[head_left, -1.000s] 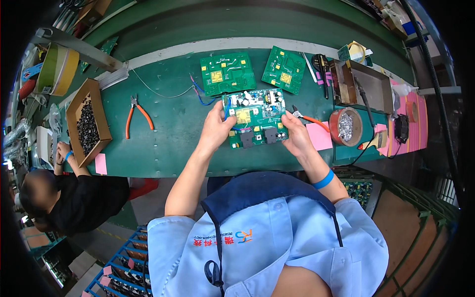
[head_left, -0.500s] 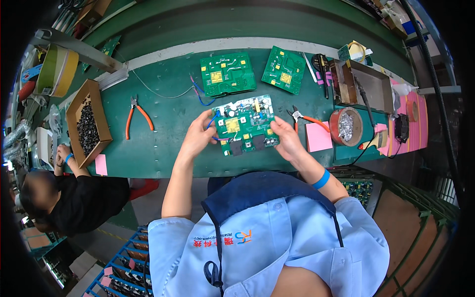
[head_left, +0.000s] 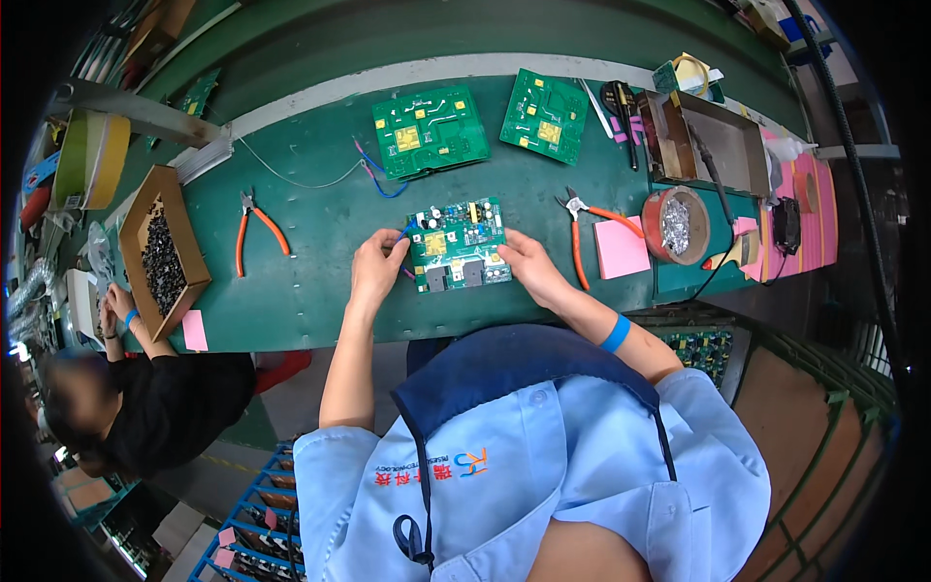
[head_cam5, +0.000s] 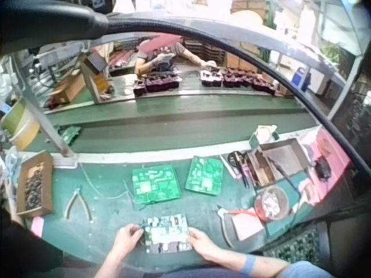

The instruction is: The person handles multiple green circuit boards, picking them up, turning them over, and using pliers to trim wires or components. They place boards on the workbench and into a blue crate, repeating the process with several boards.

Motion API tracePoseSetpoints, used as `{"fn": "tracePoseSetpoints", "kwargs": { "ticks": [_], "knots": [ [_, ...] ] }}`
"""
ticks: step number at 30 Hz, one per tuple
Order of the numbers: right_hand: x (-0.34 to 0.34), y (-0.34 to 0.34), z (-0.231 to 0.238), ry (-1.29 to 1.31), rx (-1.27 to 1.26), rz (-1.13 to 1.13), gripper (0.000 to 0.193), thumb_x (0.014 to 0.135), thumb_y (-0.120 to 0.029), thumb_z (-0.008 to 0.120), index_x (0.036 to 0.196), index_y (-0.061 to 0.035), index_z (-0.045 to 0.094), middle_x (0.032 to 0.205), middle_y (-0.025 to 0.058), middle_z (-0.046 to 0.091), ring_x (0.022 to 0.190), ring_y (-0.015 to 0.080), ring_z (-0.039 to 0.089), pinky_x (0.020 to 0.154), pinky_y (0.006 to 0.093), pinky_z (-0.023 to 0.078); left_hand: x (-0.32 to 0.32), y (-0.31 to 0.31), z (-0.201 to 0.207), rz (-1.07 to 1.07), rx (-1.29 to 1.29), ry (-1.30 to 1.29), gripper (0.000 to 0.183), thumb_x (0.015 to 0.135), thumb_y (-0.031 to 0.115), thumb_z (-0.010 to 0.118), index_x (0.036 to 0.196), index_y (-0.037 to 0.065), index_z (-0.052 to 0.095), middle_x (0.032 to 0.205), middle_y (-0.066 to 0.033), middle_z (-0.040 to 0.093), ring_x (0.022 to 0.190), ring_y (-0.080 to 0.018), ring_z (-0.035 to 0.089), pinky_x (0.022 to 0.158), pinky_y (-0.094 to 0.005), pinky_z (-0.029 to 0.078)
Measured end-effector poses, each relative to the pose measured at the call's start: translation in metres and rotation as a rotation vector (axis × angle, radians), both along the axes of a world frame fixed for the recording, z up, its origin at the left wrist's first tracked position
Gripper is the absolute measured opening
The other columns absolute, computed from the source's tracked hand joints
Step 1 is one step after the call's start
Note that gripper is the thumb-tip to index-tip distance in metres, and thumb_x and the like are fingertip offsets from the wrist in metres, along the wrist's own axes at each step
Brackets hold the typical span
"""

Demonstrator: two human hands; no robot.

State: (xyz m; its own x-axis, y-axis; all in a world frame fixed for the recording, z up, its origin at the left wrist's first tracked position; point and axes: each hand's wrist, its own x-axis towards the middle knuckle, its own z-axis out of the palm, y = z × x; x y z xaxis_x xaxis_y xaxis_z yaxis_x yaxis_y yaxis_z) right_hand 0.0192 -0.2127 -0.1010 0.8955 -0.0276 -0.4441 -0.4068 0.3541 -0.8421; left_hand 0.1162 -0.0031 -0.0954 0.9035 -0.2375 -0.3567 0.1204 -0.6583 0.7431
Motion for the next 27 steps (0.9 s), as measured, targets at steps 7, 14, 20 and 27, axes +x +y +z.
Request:
{"fn": "tracePoseSetpoints", "kwargs": {
  "ticks": [7, 14, 20, 27],
  "knots": [
    [-0.019, -0.010, 0.007, -0.571, -1.118, 0.262, 0.032, 0.066, -0.007, 0.060, 0.096, -0.0020, 0.051, 0.106, 0.0138, 0.046, 0.103, 0.0304, 0.040, 0.085, 0.0372, 0.034, 0.020, -0.018, 0.011, 0.017, 0.028, -0.470, 0.019, 0.071, 0.016, 0.060, 0.083, 0.001, 0.056, 0.078, -0.0076, 0.054, 0.071, -0.0206, 0.055, 0.064, -0.0310, 0.043],
    [-0.001, -0.010, 0.014, -0.519, -0.955, 0.117, 0.022, 0.070, -0.009, 0.056, 0.091, -0.0023, 0.055, 0.099, 0.0126, 0.051, 0.096, 0.0280, 0.045, 0.084, 0.0361, 0.035, 0.090, -0.039, 0.003, 0.230, -0.126, -0.050, 0.027, 0.073, 0.025, 0.059, 0.085, 0.001, 0.056, 0.075, -0.0071, 0.057, 0.064, -0.0159, 0.054, 0.055, -0.0278, 0.043],
    [0.043, -0.040, 0.021, -0.196, -0.345, -0.067, 0.025, 0.077, -0.012, 0.053, 0.100, 0.0001, 0.053, 0.095, 0.0089, 0.056, 0.089, 0.0133, 0.051, 0.076, 0.0254, 0.040, 0.094, -0.036, 0.011, 0.137, -0.269, 0.062, 0.027, 0.073, 0.026, 0.060, 0.082, 0.001, 0.057, 0.069, -0.0011, 0.056, 0.060, -0.0065, 0.049, 0.051, -0.0191, 0.037],
    [0.054, -0.041, 0.032, -0.137, -0.230, -0.139, 0.026, 0.081, -0.013, 0.050, 0.104, -0.0001, 0.050, 0.104, 0.0069, 0.052, 0.099, 0.0134, 0.046, 0.085, 0.0250, 0.034, 0.085, -0.053, 0.023, 0.206, -0.630, 0.174, 0.028, 0.080, 0.023, 0.053, 0.089, -0.003, 0.050, 0.083, -0.0078, 0.055, 0.068, -0.0124, 0.054, 0.060, -0.0246, 0.046]
  ]
}}
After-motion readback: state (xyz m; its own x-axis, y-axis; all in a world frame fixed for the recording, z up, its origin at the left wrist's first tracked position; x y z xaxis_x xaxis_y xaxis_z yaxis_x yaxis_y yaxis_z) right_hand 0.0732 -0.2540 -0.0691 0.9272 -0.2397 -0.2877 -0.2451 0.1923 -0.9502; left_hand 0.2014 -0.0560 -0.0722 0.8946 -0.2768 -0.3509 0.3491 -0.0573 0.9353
